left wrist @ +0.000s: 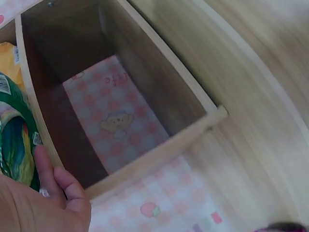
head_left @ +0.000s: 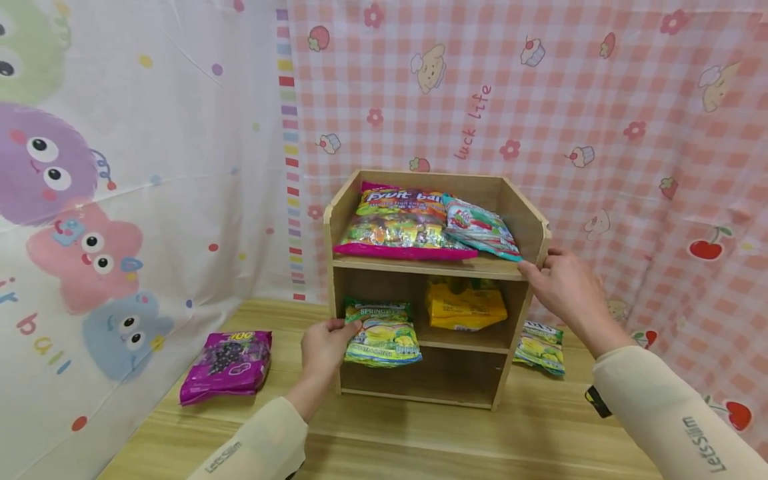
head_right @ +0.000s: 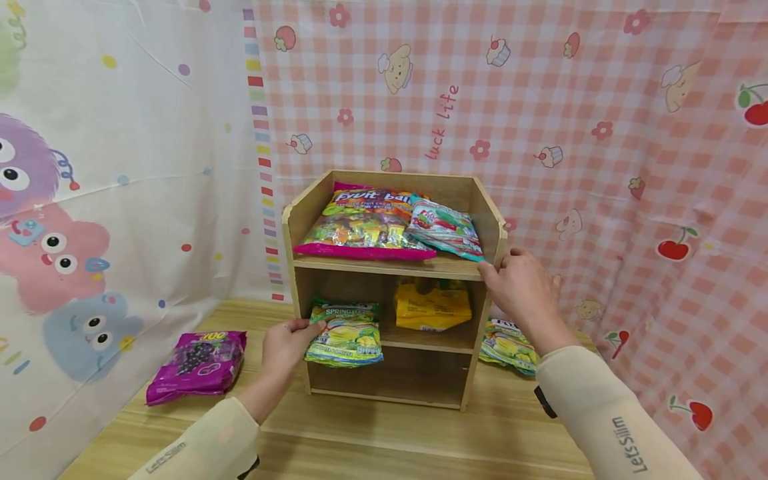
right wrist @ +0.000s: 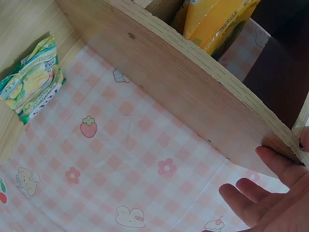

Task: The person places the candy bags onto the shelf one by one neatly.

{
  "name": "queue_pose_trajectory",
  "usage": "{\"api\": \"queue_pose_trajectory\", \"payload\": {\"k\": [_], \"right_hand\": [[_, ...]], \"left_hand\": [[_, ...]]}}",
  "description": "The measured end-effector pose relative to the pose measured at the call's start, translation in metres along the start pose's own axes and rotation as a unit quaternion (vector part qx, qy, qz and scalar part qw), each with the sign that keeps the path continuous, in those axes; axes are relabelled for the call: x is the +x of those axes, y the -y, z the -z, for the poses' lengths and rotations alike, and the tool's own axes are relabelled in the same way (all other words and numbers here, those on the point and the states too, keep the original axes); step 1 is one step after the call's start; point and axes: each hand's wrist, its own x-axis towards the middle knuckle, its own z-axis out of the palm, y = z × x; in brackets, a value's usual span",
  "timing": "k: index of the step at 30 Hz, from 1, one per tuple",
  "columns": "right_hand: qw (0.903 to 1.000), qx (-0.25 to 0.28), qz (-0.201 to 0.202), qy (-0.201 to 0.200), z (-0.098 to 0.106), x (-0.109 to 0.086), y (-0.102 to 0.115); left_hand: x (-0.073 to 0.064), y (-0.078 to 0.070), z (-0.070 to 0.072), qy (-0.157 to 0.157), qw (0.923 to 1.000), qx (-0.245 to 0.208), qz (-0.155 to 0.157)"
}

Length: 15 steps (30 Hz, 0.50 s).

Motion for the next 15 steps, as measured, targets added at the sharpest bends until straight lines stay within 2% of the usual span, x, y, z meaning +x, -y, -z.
{"api": "queue_pose_trajectory", "payload": {"k": [3,5,7,9,11,12,13,15], "right_hand": [[1.0,0.001,0.003,0.001,-0.002,0.0,0.0],[1.0,0.004,0.003,0.001,-0.003,0.0,0.0],[1.0,0.006,0.003,0.001,-0.003,0.001,0.0],[1.0,0.007,0.004,0.0,-0.003,0.001,0.0],[1.0,0.005,0.004,0.0,-0.003,0.001,-0.001],[1.0,0.003,0.005,0.0,-0.002,0.002,-0.002],[1.0,0.002,0.005,0.0,-0.002,0.002,-0.002],[1.0,0.0,0.004,-0.002,-0.002,0.001,-0.002]], "left_hand": [[-0.002,0.003,0.007,0.0,0.9984,0.044,-0.036],[-0.002,0.006,0.013,-0.017,0.9936,0.085,-0.073],[-0.004,0.007,0.019,-0.039,0.9839,0.122,-0.125],[-0.005,0.01,0.024,-0.058,0.9654,0.164,-0.194],[-0.007,0.011,0.027,-0.062,0.9355,0.201,-0.284],[-0.008,0.011,0.028,-0.058,0.9153,0.215,-0.335],[-0.009,0.012,0.028,-0.052,0.8915,0.229,-0.387],[-0.011,0.014,0.027,-0.035,0.8359,0.257,-0.484]]}}
